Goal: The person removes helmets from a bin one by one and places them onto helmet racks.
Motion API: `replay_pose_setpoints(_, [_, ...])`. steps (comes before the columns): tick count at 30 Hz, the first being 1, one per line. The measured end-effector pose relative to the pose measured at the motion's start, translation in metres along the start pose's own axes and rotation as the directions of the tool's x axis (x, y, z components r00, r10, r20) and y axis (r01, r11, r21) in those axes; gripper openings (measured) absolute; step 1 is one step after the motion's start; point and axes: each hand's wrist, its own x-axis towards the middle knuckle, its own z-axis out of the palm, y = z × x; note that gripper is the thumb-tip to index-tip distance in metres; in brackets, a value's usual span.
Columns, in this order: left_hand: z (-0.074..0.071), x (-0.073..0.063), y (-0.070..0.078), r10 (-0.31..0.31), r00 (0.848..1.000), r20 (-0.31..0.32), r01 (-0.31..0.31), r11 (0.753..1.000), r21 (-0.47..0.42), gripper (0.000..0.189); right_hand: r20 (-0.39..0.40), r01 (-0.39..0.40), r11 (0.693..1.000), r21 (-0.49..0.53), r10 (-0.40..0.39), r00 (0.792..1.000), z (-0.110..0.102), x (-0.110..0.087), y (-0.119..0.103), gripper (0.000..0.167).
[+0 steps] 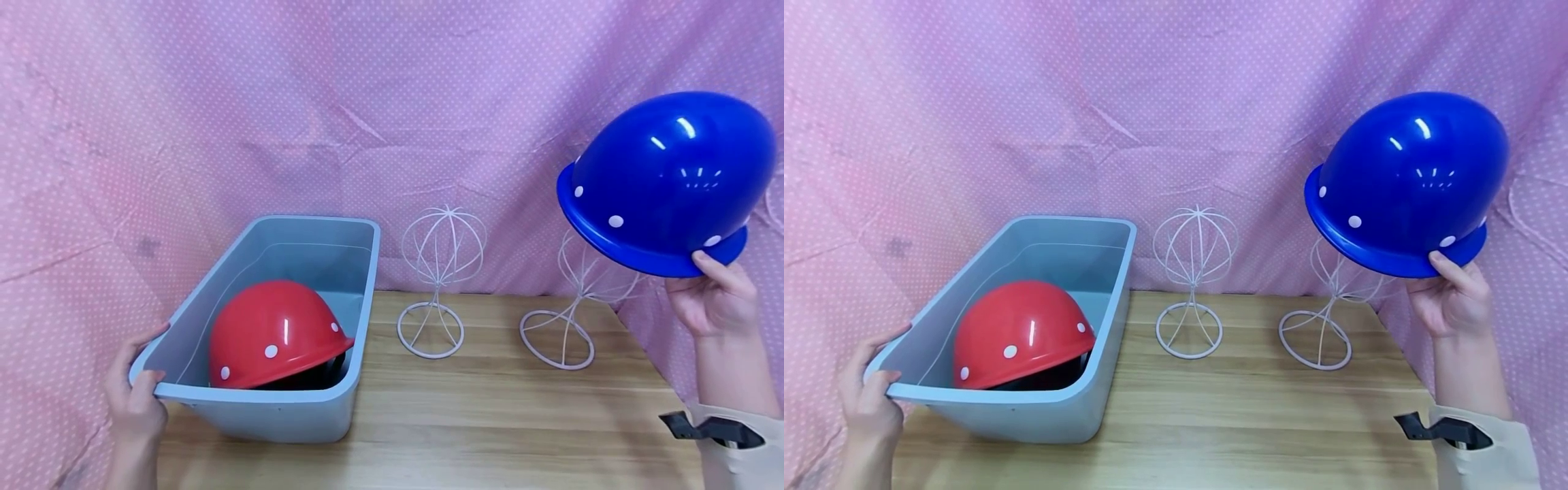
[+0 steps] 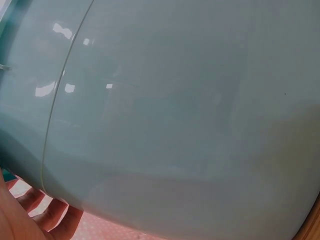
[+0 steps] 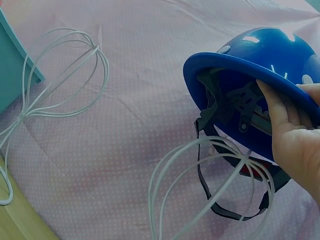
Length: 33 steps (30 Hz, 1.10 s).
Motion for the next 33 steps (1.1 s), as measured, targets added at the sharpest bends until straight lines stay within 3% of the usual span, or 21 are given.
replay_pose_setpoints(10, [0.000, -0.004, -0.001, 0.014, 1.000, -0.022, -0.014, 1.000, 0.026, 0.062, -0.030, -0.030, 1.000, 0.008, 0.030, 0.999, -0.016, -0.013, 0.000, 0.047])
replay_pose_setpoints(21, [0.003, -0.002, 0.000, -0.031, 0.999, -0.044, 0.030, 0.999, -0.027, 0.062, -0.049, -0.032, 0.999, 0.011, 0.032, 0.998, -0.025, -0.024, -0.002, 0.048])
replay_pose_setpoints(28, [0.004, 0.001, 0.002, 0.006, 0.998, -0.055, -0.007, 1.000, -0.018, 0.060, -0.079, -0.020, 0.999, 0.033, 0.022, 0.997, -0.032, -0.028, 0.000, 0.049])
replay_pose_setpoints(33, [0.006, -0.002, 0.002, -0.017, 0.998, -0.063, 0.013, 0.999, -0.049, 0.059, -0.116, -0.020, 0.998, 0.054, 0.026, 0.993, -0.037, -0.033, -0.001, 0.050])
